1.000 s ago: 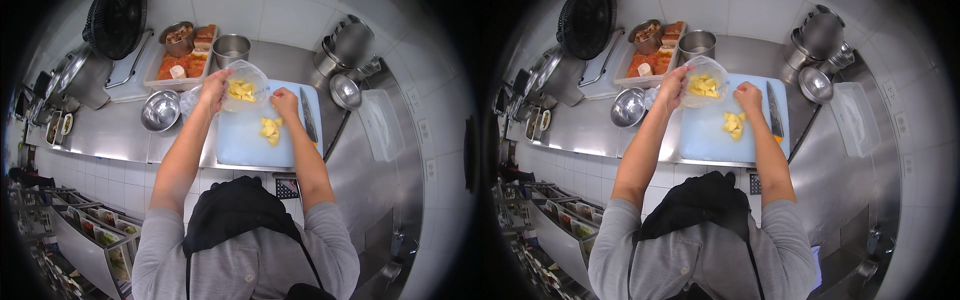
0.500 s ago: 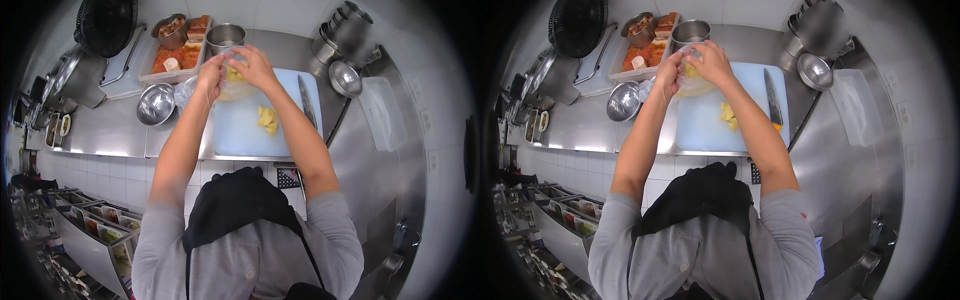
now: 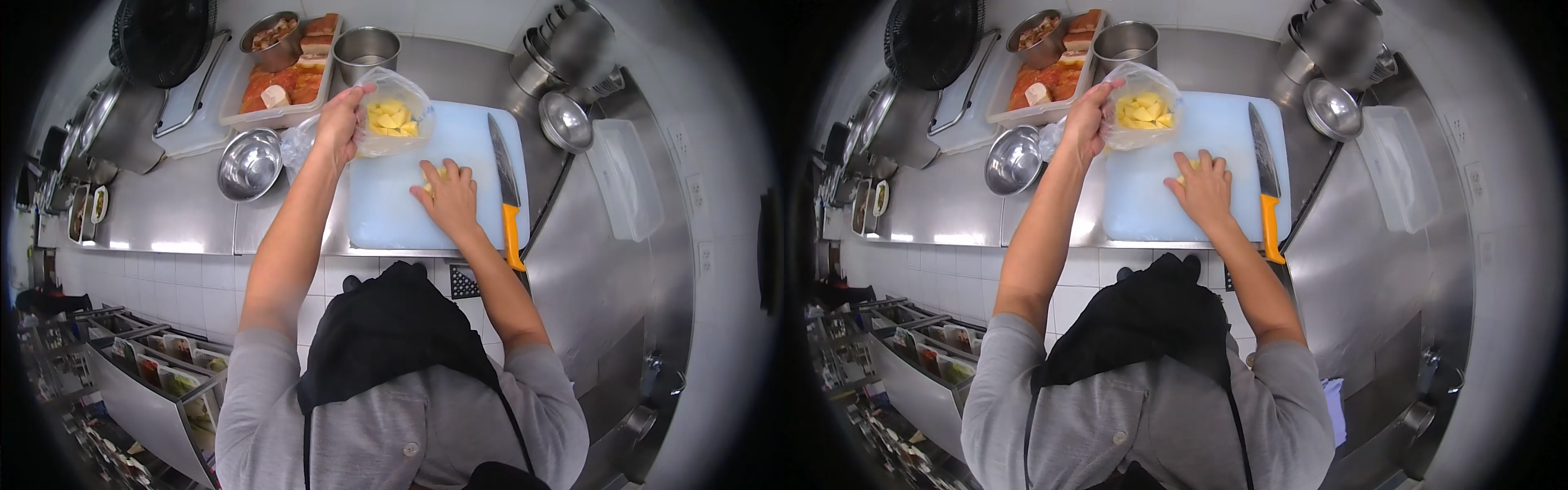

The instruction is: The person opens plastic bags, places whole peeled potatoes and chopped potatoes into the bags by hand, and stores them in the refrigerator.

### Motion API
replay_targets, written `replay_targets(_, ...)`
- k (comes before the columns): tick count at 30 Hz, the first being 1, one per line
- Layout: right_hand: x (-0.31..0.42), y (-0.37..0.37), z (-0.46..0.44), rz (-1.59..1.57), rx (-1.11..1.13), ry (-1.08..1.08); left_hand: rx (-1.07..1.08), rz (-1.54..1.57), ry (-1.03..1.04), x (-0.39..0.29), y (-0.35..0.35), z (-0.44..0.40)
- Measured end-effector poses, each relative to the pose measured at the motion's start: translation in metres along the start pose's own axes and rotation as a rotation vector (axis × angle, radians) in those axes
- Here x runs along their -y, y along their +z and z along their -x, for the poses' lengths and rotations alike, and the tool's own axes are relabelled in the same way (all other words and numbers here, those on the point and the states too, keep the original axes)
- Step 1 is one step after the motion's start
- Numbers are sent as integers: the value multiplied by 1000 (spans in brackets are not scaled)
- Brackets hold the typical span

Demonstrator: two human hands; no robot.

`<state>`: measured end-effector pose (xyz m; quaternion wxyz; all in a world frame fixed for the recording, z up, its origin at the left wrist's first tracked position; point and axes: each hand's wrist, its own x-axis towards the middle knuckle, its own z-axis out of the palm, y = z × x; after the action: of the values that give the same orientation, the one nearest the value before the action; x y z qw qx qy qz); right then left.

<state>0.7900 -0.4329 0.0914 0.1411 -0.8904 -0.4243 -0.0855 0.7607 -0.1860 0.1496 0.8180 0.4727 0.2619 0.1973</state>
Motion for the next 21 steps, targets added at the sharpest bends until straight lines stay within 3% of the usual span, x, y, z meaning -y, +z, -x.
replay_targets(8, -33, 41, -37, 12, -64, -56, 27, 21, 4, -2, 5, 5)
replay_targets(11, -52, 37, -52, -195, -111, 12, -16, 34, -18, -5, 4, 9)
replay_targets(14, -71, 33, -65, -460, -78, 240, -8, 47, -4, -4, 0, 7)
replay_targets(18, -99, 26, -73, -1377, 117, 804, -24, 42, -18, -5, 0, 7)
replay_targets(21, -121, 21, -72, -1812, 145, 877, -28, 45, -34, -3, 2, 7)
